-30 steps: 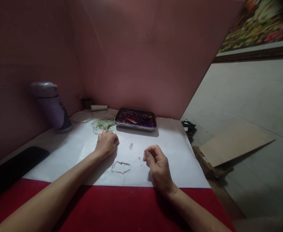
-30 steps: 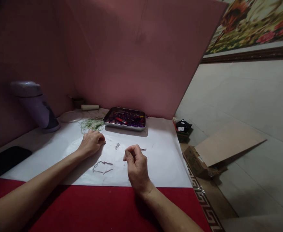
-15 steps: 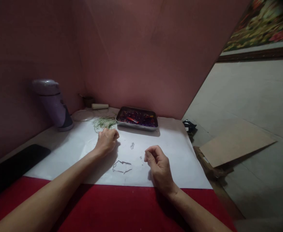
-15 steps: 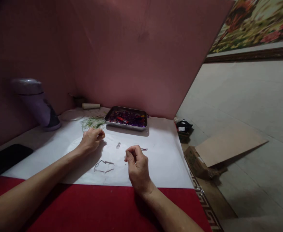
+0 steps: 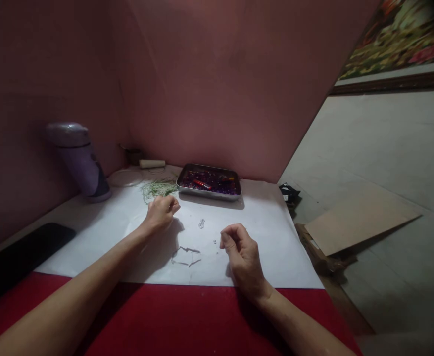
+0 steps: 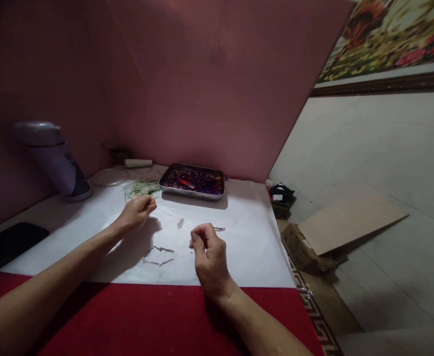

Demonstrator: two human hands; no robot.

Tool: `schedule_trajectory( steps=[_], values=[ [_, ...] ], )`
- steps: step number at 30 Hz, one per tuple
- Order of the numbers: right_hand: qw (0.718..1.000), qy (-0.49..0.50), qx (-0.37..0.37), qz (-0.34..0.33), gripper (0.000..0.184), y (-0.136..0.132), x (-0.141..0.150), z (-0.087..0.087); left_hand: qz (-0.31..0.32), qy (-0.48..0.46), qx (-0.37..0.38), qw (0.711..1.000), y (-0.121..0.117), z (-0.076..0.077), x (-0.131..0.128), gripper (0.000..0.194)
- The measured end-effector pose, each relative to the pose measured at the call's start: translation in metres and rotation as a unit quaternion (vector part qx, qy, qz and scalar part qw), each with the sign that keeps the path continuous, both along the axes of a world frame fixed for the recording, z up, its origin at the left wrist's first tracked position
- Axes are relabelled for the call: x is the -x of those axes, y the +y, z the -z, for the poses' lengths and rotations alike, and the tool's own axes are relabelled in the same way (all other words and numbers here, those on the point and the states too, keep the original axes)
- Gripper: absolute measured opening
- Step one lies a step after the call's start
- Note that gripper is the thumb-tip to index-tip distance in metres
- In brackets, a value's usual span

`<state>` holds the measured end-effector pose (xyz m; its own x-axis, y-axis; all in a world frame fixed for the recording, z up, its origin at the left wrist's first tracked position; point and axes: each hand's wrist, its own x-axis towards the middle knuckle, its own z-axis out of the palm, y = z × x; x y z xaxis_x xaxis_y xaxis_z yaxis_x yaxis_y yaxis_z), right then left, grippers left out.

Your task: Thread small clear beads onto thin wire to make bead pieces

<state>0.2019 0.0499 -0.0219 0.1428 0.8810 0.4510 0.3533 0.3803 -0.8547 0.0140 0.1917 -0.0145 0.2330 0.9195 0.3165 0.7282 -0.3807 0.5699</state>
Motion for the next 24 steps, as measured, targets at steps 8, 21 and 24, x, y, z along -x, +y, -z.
schedule_trajectory(
  steps=[8, 21, 24],
  values=[
    [1.000, 0.000, -0.003, 0.005, 0.010, 0.001, -0.001, 0.000, 0.119, -0.222, 0.113, 0.961, -0.020, -0.009, -0.007, 0.016],
    [0.995, -0.096, 0.029, -0.012, 0.028, 0.002, 0.003, 0.000, 0.245, -0.300, 0.313, 0.867, -0.072, -0.019, -0.034, 0.020],
    [0.993, -0.103, 0.050, -0.035, 0.017, 0.004, 0.005, 0.001, 0.255, -0.305, 0.321, 0.859, -0.075, -0.020, -0.034, 0.019]
  ],
)
